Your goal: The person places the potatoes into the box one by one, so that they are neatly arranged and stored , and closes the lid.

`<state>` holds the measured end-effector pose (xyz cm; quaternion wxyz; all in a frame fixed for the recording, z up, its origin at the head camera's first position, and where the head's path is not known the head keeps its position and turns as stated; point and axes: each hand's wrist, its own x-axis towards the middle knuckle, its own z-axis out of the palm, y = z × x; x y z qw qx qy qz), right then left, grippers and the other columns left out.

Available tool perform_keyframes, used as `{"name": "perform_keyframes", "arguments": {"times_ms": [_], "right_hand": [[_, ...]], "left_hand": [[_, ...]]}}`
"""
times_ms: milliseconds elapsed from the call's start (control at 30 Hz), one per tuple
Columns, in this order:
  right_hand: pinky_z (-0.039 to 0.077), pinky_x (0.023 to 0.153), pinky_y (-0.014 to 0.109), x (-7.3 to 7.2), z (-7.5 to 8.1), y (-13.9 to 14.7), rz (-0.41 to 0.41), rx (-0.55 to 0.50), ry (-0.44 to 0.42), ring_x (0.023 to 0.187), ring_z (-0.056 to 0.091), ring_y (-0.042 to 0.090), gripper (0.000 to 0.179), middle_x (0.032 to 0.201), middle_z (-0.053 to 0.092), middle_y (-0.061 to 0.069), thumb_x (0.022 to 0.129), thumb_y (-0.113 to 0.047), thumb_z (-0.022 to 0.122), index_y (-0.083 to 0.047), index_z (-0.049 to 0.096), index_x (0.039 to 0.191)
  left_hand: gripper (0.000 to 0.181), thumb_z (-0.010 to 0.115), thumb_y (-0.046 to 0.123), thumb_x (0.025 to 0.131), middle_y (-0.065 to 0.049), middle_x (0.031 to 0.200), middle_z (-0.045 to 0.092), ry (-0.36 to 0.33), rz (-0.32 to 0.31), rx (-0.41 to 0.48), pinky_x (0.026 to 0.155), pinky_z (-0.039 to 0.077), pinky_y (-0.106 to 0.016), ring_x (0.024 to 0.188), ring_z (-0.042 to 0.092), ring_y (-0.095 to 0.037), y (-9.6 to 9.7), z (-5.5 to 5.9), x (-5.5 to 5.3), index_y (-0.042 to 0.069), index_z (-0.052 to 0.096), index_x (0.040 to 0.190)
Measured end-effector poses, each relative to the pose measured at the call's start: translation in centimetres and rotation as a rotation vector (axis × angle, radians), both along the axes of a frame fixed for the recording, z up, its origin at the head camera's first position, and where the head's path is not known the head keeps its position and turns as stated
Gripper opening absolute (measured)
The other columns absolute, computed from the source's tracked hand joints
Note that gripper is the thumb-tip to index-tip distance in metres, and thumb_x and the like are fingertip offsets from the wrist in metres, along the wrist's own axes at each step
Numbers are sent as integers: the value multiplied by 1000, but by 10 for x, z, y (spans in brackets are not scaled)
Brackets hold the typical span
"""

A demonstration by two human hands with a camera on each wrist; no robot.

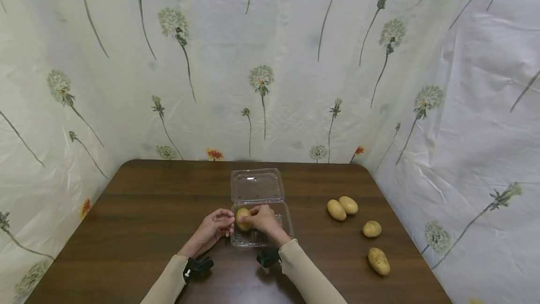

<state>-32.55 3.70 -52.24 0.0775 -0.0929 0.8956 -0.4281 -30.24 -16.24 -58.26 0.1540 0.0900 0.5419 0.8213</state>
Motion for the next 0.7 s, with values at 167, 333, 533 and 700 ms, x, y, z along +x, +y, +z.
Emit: {"name": "perform_keyframes", "arguments": {"times_ms": [167,333,533,700], "right_hand": [[47,62,27,1,-1,-1,-7,13,-2,76,59,16,39,90,72,8,75,-35,82,-2,73,94],[48,63,28,2,-2,-1,-9,10,-11,76,60,16,40,91,72,9,75,-34,82,-1,73,95],[47,61,26,3,0,-1,-7,1,-19,74,58,16,39,90,72,8,76,-33,81,0,72,95],[46,60,25,3,1,-1,-8,3,-14,73,58,15,39,89,72,8,76,-33,81,0,72,95]], "left_hand": [[8,53,7,98,2,79,66,15,-11,-4,60,48,-22,68,62,-10,0,1,1,8,51,106],[9,54,9,98,1,80,66,11,-9,-10,60,48,-22,69,62,-10,0,2,2,9,51,106],[9,55,9,98,1,80,66,5,-3,-17,60,49,-22,68,62,-10,-1,1,1,10,52,106],[8,54,9,98,1,80,66,6,-3,-14,60,49,-22,68,62,-10,0,1,1,9,51,106]]}}
